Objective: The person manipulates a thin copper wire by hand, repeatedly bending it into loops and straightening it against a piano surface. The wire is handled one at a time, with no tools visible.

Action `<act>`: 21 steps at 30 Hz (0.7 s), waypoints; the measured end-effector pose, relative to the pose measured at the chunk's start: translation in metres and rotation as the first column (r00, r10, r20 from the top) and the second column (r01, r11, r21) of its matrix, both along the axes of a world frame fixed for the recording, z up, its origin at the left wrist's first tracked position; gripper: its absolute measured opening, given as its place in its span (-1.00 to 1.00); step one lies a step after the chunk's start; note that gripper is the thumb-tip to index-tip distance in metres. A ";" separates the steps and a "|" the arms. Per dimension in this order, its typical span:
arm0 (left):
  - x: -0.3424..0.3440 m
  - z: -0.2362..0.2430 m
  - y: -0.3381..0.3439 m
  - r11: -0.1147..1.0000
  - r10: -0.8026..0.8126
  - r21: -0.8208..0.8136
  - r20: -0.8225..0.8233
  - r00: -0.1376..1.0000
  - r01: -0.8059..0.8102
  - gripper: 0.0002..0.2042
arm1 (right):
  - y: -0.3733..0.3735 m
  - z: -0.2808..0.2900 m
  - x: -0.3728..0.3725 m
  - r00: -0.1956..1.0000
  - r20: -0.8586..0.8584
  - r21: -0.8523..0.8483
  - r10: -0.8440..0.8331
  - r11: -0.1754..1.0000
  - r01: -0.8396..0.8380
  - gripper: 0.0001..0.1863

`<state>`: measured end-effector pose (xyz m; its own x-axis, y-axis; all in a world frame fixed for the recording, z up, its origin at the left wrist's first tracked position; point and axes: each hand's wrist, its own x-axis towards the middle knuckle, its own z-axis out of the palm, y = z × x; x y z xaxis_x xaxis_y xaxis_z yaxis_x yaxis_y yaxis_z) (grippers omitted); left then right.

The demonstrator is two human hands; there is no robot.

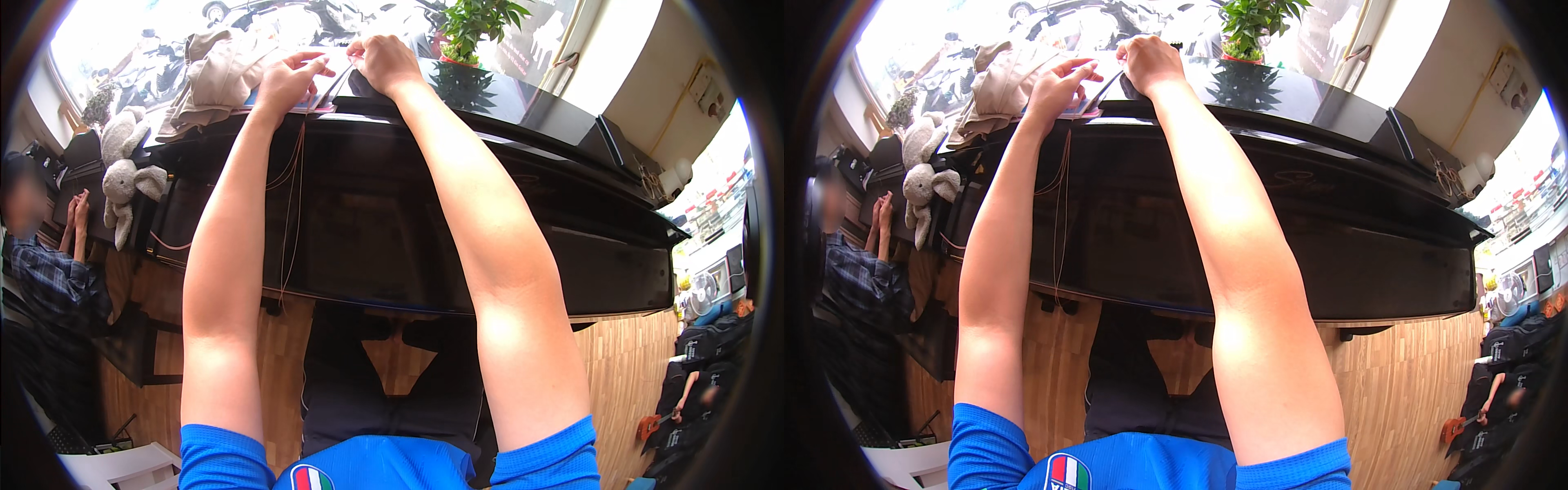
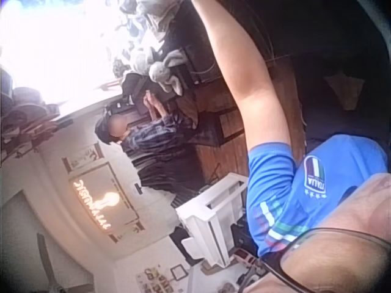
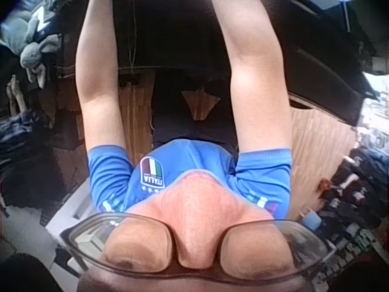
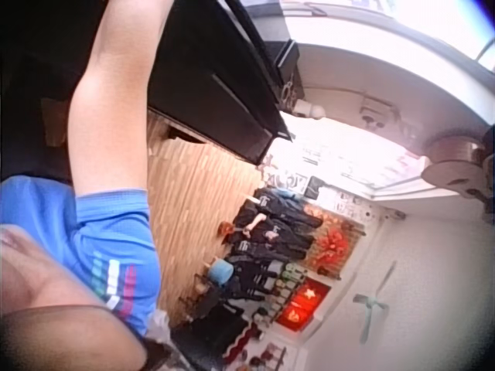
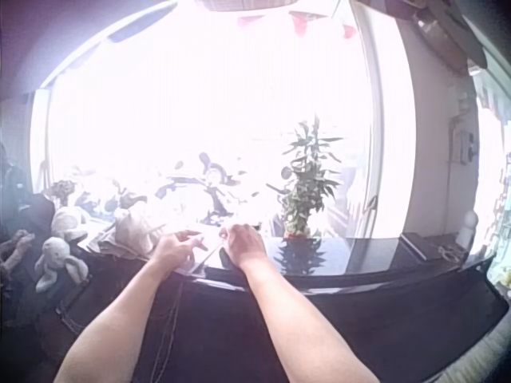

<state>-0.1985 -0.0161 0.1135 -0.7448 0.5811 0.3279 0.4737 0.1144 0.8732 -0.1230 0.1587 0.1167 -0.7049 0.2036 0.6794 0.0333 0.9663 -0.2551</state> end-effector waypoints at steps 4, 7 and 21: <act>0.002 0.001 -0.001 1.000 -0.015 -0.010 -0.008 1.000 0.015 -0.67 | 0.002 -0.002 -0.001 1.000 -0.004 -0.001 -0.005 1.000 0.005 -0.82; 0.001 0.001 -0.003 0.999 -0.025 -0.023 -0.021 0.999 0.025 -0.66 | 0.000 0.000 -0.001 1.000 0.018 0.005 -0.012 1.000 0.012 -0.82; -0.008 0.001 -0.005 0.991 -0.131 -0.014 0.027 0.991 0.131 -0.59 | -0.003 0.003 0.003 0.998 0.060 -0.016 -0.026 1.000 0.027 -0.81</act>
